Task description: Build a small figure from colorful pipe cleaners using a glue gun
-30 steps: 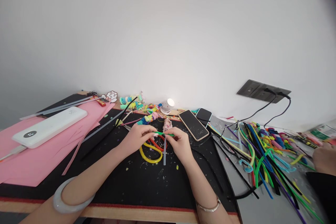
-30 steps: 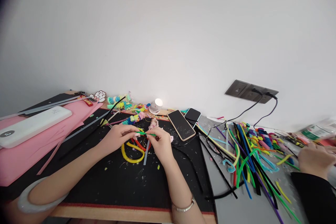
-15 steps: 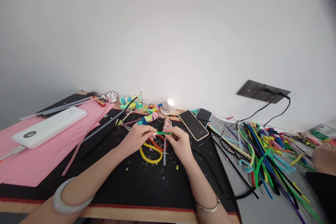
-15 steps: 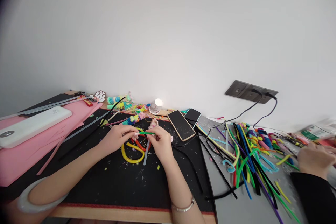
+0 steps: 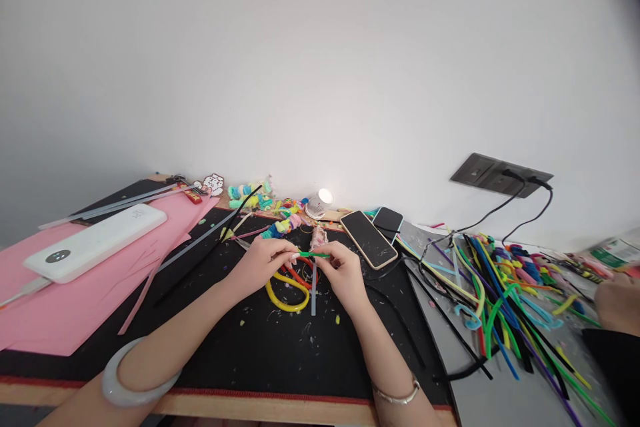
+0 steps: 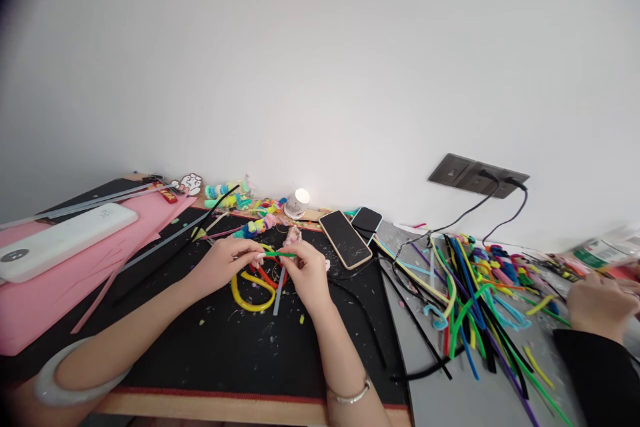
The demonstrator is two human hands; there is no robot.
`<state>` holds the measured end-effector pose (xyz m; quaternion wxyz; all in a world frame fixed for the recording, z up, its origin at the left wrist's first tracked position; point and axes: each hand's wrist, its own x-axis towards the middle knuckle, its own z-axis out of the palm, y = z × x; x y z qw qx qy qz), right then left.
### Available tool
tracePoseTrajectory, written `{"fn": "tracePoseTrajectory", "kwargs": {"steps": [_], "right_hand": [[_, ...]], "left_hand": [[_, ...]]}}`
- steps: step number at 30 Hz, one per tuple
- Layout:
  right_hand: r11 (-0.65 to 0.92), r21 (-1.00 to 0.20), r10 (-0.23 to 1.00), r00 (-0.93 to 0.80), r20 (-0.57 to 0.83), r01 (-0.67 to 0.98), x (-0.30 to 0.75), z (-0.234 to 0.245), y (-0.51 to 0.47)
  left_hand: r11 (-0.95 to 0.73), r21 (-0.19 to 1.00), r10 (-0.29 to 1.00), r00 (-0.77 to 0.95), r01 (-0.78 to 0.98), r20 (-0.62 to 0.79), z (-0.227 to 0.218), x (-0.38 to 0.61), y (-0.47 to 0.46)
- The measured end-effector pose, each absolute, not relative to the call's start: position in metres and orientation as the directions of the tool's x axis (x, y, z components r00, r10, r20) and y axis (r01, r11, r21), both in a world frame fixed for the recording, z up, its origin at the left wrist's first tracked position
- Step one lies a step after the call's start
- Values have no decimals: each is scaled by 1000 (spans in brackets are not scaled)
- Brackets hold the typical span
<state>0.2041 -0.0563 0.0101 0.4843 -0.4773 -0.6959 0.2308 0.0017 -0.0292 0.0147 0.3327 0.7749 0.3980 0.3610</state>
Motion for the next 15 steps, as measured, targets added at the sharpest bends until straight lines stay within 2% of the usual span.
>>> {"fn": "tracePoseTrajectory", "kwargs": {"steps": [5,15], "right_hand": [[479,-759,868,-111,483,440,204,11,-57],[481,-745,866,-118,486,461,205,8,-57]], "left_hand": [[-414,831,872,424,370,246,13,2,-29],[-422,839,868,421,342,265,13,3,-30]]}}
